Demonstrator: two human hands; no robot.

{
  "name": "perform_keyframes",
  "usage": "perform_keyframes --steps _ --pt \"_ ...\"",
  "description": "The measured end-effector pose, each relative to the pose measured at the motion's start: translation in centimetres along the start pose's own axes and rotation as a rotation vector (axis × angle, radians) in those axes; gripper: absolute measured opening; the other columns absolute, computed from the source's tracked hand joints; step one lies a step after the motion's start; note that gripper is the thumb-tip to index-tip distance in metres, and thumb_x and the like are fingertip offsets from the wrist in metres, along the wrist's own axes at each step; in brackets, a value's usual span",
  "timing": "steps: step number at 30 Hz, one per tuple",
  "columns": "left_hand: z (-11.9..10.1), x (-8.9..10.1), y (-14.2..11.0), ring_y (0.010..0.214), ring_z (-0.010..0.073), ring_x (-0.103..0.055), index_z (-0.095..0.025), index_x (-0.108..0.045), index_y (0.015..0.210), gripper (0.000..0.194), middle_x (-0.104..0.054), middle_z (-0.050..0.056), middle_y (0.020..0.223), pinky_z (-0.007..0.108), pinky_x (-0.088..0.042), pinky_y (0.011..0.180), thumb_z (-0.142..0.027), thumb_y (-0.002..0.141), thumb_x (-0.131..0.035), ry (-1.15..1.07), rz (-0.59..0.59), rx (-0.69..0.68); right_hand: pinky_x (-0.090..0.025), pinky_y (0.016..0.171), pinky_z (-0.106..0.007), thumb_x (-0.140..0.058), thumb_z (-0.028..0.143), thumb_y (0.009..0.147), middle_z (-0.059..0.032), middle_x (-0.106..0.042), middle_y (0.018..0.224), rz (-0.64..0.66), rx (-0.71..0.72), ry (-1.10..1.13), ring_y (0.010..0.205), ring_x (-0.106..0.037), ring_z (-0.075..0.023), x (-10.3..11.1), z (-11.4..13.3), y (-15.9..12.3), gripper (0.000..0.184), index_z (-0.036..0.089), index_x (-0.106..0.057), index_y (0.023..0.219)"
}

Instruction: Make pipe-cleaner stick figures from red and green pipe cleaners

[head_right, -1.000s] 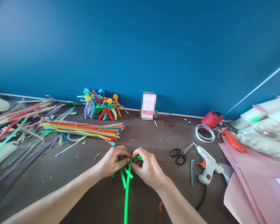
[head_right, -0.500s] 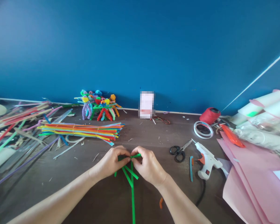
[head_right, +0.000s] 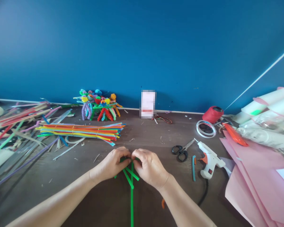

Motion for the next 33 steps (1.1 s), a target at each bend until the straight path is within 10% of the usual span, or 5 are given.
perform_keyframes --steps 13,23,33 --pt "0.6 0.1 0.4 0.068 0.0147 -0.055 -0.015 -0.064 0.073 0.016 -0.061 0.003 0.071 0.022 -0.04 0.061 -0.018 0.071 -0.049 -0.032 0.083 0.07 -0.033 0.055 -0.025 -0.039 0.008 0.081 -0.0019 -0.053 0.062 0.094 0.203 -0.264 0.061 -0.047 -0.0146 0.4 0.7 -0.3 0.023 0.02 -0.056 0.072" --pt "-0.3 0.0 -0.1 0.072 0.0165 -0.054 -0.018 -0.064 0.074 0.014 -0.062 0.003 0.069 0.029 -0.038 0.076 -0.018 0.072 -0.05 0.185 0.033 -0.141 -0.041 0.054 -0.02 -0.047 0.02 0.078 0.0018 -0.062 0.06 0.061 -0.294 0.25 0.056 -0.057 -0.0116 -0.2 -1.6 0.0 0.014 0.018 -0.058 0.07" --pt "-0.9 -0.2 -0.6 0.079 0.0179 -0.052 -0.018 -0.061 0.071 0.015 -0.059 0.003 0.069 0.043 -0.021 0.096 -0.02 0.076 -0.047 0.462 -0.014 -0.233 -0.038 0.055 -0.021 -0.052 0.016 0.07 0.0017 -0.062 0.062 0.119 -0.305 0.057 0.058 -0.057 -0.0122 0.0 -0.9 0.4 0.009 0.019 -0.059 0.066"
Point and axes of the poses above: each hand's wrist, its own y-axis towards the middle knuckle, its own x-axis out of the back of the hand, z = x × y, the point moved 2 cm from there along y, towards the middle knuckle
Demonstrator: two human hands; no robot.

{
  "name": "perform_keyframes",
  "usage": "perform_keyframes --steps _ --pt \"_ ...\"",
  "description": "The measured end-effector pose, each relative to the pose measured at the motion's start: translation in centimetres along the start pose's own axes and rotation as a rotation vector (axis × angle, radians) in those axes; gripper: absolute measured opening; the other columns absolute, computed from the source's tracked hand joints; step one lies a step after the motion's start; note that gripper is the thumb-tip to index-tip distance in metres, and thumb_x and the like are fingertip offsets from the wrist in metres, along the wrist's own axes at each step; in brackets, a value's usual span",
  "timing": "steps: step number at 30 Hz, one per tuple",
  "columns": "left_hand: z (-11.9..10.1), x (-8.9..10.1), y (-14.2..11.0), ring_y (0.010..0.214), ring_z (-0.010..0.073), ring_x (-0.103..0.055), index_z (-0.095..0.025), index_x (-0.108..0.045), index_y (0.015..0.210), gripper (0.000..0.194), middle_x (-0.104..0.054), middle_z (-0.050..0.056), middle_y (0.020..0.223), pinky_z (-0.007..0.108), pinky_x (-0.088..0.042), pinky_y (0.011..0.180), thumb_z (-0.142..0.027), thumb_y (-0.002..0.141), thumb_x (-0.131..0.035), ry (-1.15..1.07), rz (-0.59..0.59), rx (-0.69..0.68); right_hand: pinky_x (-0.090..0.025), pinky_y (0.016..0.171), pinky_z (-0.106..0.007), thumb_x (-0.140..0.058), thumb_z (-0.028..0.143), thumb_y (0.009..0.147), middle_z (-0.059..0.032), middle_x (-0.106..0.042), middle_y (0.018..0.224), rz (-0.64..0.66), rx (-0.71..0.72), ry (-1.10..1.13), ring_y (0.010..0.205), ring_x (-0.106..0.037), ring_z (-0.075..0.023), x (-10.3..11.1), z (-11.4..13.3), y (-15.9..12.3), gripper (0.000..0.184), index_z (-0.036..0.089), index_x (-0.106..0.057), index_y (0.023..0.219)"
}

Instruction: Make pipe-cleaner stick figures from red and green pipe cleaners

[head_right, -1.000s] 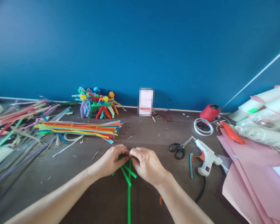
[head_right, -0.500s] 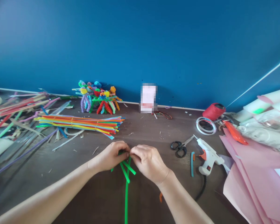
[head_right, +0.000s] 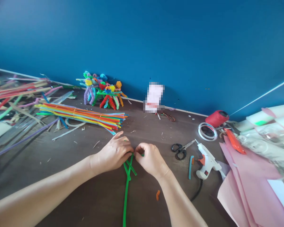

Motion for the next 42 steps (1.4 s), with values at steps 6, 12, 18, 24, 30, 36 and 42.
perform_keyframes --steps 6,12,18,24,30,36,42 --pt "0.0 -0.6 -0.1 0.079 0.0194 -0.052 -0.016 -0.06 0.072 0.017 -0.059 0.005 0.071 0.045 -0.019 0.096 -0.019 0.078 -0.044 0.076 0.011 -0.022 -0.038 0.056 -0.022 -0.053 0.018 0.071 -0.0003 -0.065 0.067 0.029 -0.018 -0.127 0.062 -0.059 -0.0144 -0.1 0.3 0.0 0.008 0.02 -0.061 0.069" --pt "0.0 -0.8 -0.1 0.078 0.0195 -0.052 -0.016 -0.058 0.071 0.015 -0.06 0.005 0.07 0.047 -0.018 0.097 -0.015 0.076 -0.044 0.126 0.013 -0.051 -0.037 0.057 -0.021 -0.053 0.02 0.072 -0.0002 -0.066 0.069 0.08 -0.013 -0.168 0.063 -0.059 -0.0136 0.1 0.5 0.2 0.009 0.021 -0.062 0.07" --pt "-0.1 -0.7 -0.1 0.078 0.0196 -0.052 -0.016 -0.058 0.07 0.014 -0.06 0.004 0.068 0.049 -0.017 0.098 -0.014 0.074 -0.045 0.154 0.024 -0.063 -0.035 0.054 -0.02 -0.052 0.023 0.074 0.0004 -0.065 0.066 0.134 -0.025 -0.19 0.059 -0.058 -0.0125 0.2 0.6 0.5 0.012 0.02 -0.062 0.068" --pt "0.0 -0.8 0.0 0.078 0.0193 -0.052 -0.016 -0.058 0.07 0.012 -0.06 0.004 0.069 0.048 -0.019 0.097 -0.015 0.074 -0.046 0.11 0.029 -0.031 -0.036 0.055 -0.02 -0.054 0.02 0.072 -0.0008 -0.066 0.069 0.117 -0.031 -0.252 0.061 -0.058 -0.013 0.2 1.2 0.3 0.009 0.02 -0.062 0.071" --pt "0.0 -0.9 0.0 0.078 0.0194 -0.053 -0.016 -0.058 0.07 0.012 -0.06 0.005 0.069 0.048 -0.019 0.097 -0.016 0.073 -0.046 0.102 0.033 -0.023 -0.035 0.056 -0.02 -0.054 0.019 0.072 -0.0004 -0.066 0.07 0.101 -0.003 -0.254 0.062 -0.058 -0.0127 0.1 1.1 0.3 0.008 0.021 -0.061 0.071" --pt "0.1 -1.1 0.0 0.078 0.0196 -0.052 -0.016 -0.057 0.068 0.013 -0.06 0.004 0.067 0.05 -0.016 0.097 -0.014 0.074 -0.045 0.127 0.016 -0.061 -0.034 0.053 -0.019 -0.052 0.024 0.075 0.001 -0.064 0.066 0.148 -0.007 -0.214 0.059 -0.056 -0.0116 0.3 0.7 0.5 0.012 0.02 -0.061 0.069" --pt "0.0 -1.1 0.1 0.076 0.0194 -0.052 -0.016 -0.058 0.067 0.013 -0.059 0.004 0.065 0.051 -0.015 0.098 -0.014 0.073 -0.046 0.11 0.023 -0.064 -0.033 0.053 -0.019 -0.052 0.022 0.074 -0.0003 -0.064 0.066 0.144 -0.028 -0.294 0.059 -0.057 -0.0123 0.2 1.3 0.5 0.009 0.02 -0.06 0.068"
Point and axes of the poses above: each hand's wrist, its own y-axis towards the middle knuckle, its own x-axis out of the back of the hand, z = x × y, the point moved 2 cm from there along y, towards the middle knuckle
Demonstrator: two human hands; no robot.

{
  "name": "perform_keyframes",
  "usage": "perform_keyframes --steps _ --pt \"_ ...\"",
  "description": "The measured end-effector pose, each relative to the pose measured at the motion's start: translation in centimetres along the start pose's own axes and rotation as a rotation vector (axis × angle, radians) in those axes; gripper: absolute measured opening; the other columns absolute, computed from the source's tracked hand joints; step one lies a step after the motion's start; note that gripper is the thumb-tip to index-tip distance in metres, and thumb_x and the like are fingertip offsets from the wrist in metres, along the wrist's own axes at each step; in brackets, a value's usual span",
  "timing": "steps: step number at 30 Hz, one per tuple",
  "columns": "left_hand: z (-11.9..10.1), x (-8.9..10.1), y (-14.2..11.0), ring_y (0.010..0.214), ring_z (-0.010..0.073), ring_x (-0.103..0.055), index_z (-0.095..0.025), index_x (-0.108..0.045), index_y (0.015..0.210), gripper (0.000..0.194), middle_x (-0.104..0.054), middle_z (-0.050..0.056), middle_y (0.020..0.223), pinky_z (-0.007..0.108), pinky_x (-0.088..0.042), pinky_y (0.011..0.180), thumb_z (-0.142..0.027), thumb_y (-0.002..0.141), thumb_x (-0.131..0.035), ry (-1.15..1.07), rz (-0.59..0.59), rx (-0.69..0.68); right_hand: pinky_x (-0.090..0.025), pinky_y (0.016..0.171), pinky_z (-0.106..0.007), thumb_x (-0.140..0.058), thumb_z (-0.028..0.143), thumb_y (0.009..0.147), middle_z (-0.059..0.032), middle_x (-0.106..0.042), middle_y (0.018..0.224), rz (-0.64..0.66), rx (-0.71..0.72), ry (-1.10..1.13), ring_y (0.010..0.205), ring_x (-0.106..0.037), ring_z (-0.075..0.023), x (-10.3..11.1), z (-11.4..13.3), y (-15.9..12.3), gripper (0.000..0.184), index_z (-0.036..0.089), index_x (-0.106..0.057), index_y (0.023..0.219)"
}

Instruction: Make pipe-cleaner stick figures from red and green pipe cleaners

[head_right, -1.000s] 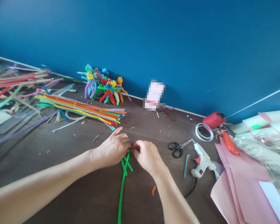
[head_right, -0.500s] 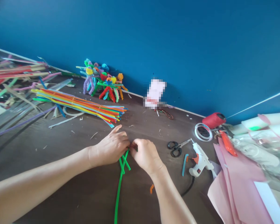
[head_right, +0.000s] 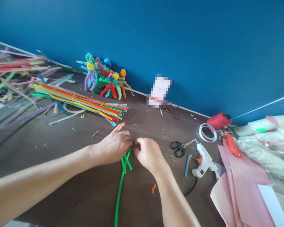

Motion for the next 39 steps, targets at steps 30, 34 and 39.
perform_keyframes --steps 30,34,39 --pt "0.4 1.0 0.4 0.083 0.021 -0.053 -0.016 -0.059 0.074 0.013 -0.061 0.005 0.071 0.053 -0.017 0.096 -0.012 0.073 -0.047 -0.105 0.163 0.04 -0.028 0.053 -0.026 -0.052 0.017 0.075 -0.0009 -0.063 0.072 -0.071 -0.012 -0.313 0.062 -0.058 -0.0159 -0.8 1.5 -0.7 0.005 0.021 -0.054 0.073" --pt "0.4 0.8 0.3 0.083 0.021 -0.053 -0.016 -0.058 0.072 0.011 -0.061 0.005 0.071 0.054 -0.018 0.096 -0.014 0.073 -0.047 -0.116 0.143 0.056 -0.028 0.053 -0.026 -0.052 0.018 0.074 -0.0008 -0.062 0.073 -0.076 -0.001 -0.322 0.062 -0.058 -0.0153 -1.0 1.4 -0.7 0.004 0.021 -0.054 0.074" --pt "0.4 0.6 0.2 0.082 0.0213 -0.054 -0.015 -0.058 0.072 0.011 -0.061 0.006 0.071 0.053 -0.019 0.095 -0.015 0.072 -0.046 -0.135 0.105 0.083 -0.031 0.054 -0.025 -0.051 0.018 0.075 -0.0019 -0.062 0.073 -0.084 -0.008 -0.325 0.063 -0.058 -0.0154 -1.0 1.5 -0.8 0.004 0.02 -0.054 0.075"
Point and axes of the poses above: each hand's wrist, its own y-axis towards the middle knuckle, its own x-axis out of the back of the hand, z = x × y, the point moved 2 cm from there along y, towards the middle knuckle
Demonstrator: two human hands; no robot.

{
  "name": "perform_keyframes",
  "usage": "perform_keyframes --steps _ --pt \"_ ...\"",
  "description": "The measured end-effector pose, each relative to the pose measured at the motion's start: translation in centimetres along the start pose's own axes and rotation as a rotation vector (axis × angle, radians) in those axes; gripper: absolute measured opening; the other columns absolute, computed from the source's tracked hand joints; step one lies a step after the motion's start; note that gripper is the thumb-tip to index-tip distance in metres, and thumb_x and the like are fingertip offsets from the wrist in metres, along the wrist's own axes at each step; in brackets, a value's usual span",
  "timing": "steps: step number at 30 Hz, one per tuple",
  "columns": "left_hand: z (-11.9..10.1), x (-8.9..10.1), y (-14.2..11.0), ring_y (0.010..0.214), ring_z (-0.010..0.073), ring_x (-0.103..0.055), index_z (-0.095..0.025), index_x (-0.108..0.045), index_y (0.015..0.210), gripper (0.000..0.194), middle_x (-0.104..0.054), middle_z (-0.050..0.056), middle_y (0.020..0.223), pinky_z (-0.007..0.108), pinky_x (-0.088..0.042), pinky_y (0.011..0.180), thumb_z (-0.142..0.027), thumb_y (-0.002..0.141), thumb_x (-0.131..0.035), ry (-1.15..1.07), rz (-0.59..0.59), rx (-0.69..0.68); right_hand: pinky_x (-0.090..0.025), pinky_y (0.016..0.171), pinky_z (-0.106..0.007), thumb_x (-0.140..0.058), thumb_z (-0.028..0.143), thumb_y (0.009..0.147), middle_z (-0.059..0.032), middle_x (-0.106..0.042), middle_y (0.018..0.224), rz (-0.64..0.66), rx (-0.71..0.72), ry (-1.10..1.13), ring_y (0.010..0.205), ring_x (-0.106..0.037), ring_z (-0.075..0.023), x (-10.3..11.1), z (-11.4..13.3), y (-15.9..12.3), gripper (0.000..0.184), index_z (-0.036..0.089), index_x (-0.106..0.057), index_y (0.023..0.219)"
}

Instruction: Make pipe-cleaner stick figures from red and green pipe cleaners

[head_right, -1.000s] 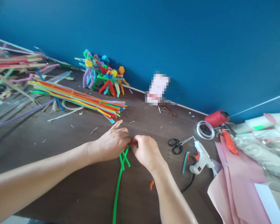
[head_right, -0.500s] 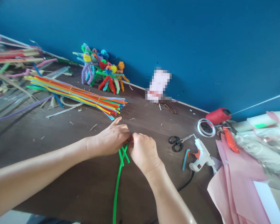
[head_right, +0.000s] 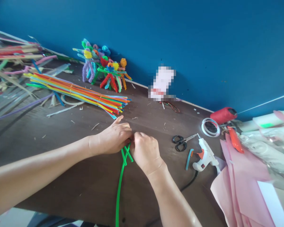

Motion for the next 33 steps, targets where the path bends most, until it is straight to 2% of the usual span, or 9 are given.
perform_keyframes --steps 4,7,10,12,15,18,27,33 --pt "0.1 0.2 -0.1 0.081 0.0207 -0.055 -0.016 -0.059 0.071 0.012 -0.062 0.005 0.069 0.054 -0.019 0.096 -0.015 0.071 -0.047 -0.043 -0.037 0.04 -0.035 0.056 -0.024 -0.051 0.018 0.076 -0.0019 -0.063 0.074 -0.047 0.023 0.088 0.066 -0.059 -0.0158 -0.1 -0.6 0.0 0.005 0.02 -0.056 0.075" --pt "0.6 0.4 -0.2 0.082 0.0193 -0.056 -0.017 -0.061 0.074 0.014 -0.063 0.003 0.073 0.052 -0.02 0.096 -0.018 0.073 -0.047 -0.144 -0.085 0.104 -0.041 0.061 -0.023 -0.053 0.024 0.076 -0.0016 -0.064 0.078 -0.123 0.01 0.308 0.067 -0.06 -0.0148 -0.4 -1.9 0.1 0.009 0.02 -0.058 0.083" --pt "1.5 0.7 -0.1 0.084 0.0179 -0.057 -0.019 -0.062 0.079 0.015 -0.064 0.002 0.079 0.046 -0.026 0.095 -0.022 0.075 -0.047 -0.263 -0.141 0.17 -0.045 0.062 -0.024 -0.051 0.029 0.078 -0.0036 -0.063 0.081 -0.259 -0.048 0.516 0.063 -0.058 -0.0129 -0.6 -3.2 0.3 0.021 0.018 -0.056 0.096" --pt "1.9 0.7 0.0 0.082 0.0171 -0.058 -0.02 -0.062 0.08 0.016 -0.065 0.002 0.08 0.044 -0.028 0.094 -0.023 0.075 -0.048 -0.324 -0.133 0.19 -0.047 0.066 -0.026 -0.049 0.024 0.079 -0.0058 -0.059 0.09 -0.376 0.013 0.533 0.073 -0.058 -0.0143 -0.3 -3.5 0.2 0.024 0.019 -0.054 0.103" --pt "2.2 0.8 0.2 0.079 0.0161 -0.059 -0.02 -0.063 0.081 0.016 -0.067 0.0 0.078 0.043 -0.027 0.095 -0.022 0.075 -0.049 -0.384 -0.092 0.205 -0.042 0.082 -0.035 -0.048 0.015 0.079 -0.0074 -0.049 0.105 -0.47 0.222 0.375 0.097 -0.049 -0.0193 0.2 -2.7 0.0 0.028 0.024 -0.054 0.105" --pt "2.2 0.8 0.2 0.078 0.0153 -0.059 -0.019 -0.063 0.082 0.016 -0.067 0.0 0.078 0.042 -0.026 0.096 -0.022 0.075 -0.048 -0.428 -0.069 0.196 -0.038 0.086 -0.041 -0.048 0.012 0.078 -0.008 -0.045 0.109 -0.445 0.323 0.229 0.103 -0.043 -0.0226 0.4 -1.8 -0.2 0.026 0.023 -0.056 0.099" --pt "2.2 1.1 0.0 0.074 0.0139 -0.06 -0.017 -0.062 0.082 0.019 -0.068 0.0 0.076 0.043 -0.022 0.099 -0.028 0.076 -0.047 -0.517 -0.046 0.192 -0.04 0.083 -0.04 -0.047 0.013 0.077 -0.0091 -0.047 0.104 -0.413 0.316 0.193 0.098 -0.044 -0.0226 0.4 -1.3 -0.2 0.019 0.019 -0.054 0.094" --pt "2.1 1.1 0.1 0.072 0.0133 -0.059 -0.017 -0.064 0.078 0.016 -0.067 -0.001 0.074 0.041 -0.025 0.098 -0.024 0.074 -0.05 -0.524 -0.084 0.186 -0.039 0.085 -0.038 -0.047 0.014 0.078 -0.009 -0.047 0.102 -0.409 0.324 0.203 0.097 -0.043 -0.0216 0.5 -1.1 -0.3 0.016 0.018 -0.053 0.093"
Point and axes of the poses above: each hand's wrist, its own y-axis towards the middle knuckle, its own x-axis out of the back of the hand, z = x × y, the point moved 2 cm from there along y, towards the middle knuckle
